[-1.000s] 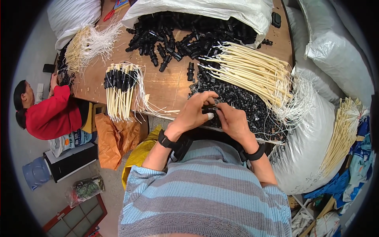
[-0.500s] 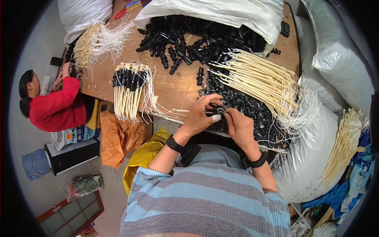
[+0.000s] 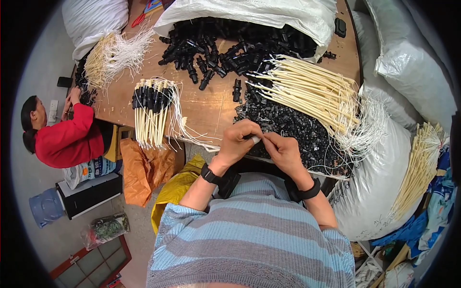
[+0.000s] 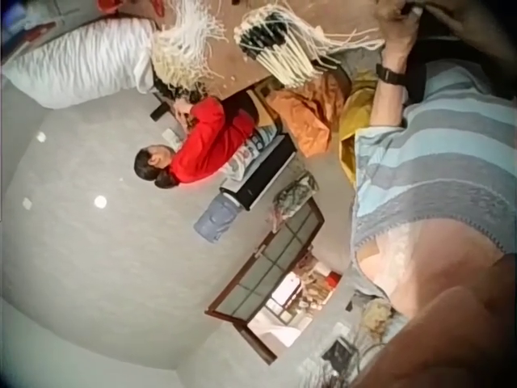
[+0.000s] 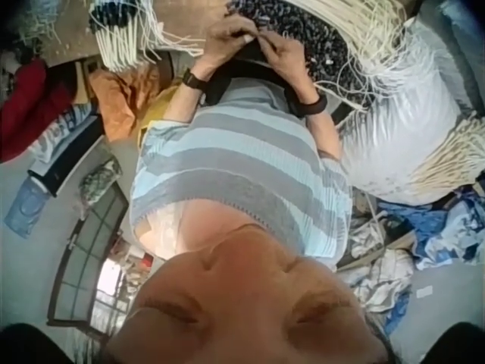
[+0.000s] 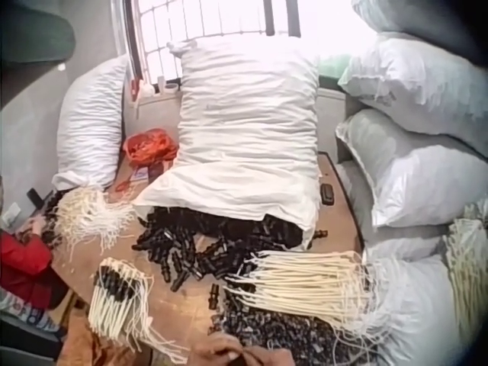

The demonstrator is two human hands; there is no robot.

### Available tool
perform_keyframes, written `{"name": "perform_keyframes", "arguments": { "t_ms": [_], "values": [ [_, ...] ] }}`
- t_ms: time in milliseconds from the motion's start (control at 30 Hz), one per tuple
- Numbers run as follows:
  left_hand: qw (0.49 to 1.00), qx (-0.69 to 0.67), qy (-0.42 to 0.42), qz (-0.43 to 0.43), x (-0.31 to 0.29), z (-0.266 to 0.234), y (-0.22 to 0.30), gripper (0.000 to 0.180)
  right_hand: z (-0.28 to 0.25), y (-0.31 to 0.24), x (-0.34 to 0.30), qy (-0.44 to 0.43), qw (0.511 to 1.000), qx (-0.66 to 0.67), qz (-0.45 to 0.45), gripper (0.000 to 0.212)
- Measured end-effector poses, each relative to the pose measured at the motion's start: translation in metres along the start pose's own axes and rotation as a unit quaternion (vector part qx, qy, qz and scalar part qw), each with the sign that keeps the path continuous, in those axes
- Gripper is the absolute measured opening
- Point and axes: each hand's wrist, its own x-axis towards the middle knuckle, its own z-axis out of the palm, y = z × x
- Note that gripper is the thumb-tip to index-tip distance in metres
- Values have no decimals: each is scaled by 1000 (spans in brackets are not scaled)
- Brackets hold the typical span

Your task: The person assembles components by hand by picking up a black plastic connector and a long white tube, inserting the tube into the connector, and then wrapping a white string around the connection point to secure it before placing the finished piece onto a pile.

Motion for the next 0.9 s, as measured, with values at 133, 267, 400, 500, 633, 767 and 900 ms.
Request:
{"name": "perform_keyframes", "arguments": {
  "t_ms": [133,267,400,500,633,767,900],
  "values": [
    [977,203,61,-7,18,-19,-13,23,1,12,-3,-12,997,47,68,16],
    [952,306,4,-3,31,-50,-41,24,0,8,0,-18,993,67,94,16],
    [938,329,46,-95,23,-66,-46,21,-2,13,0,16,989,90,120,14],
    [940,327,62,-78,21,-61,-37,23,-4,18,2,25,983,111,147,12],
    [944,327,-51,-4,35,-51,-33,28,-7,16,1,19,980,123,155,12],
    [973,207,-26,-96,39,-44,-29,30,-16,5,-5,58,961,149,225,12],
    [996,74,-44,-16,28,-26,-9,20,2,21,2,116,983,127,71,17]
  ]
}}
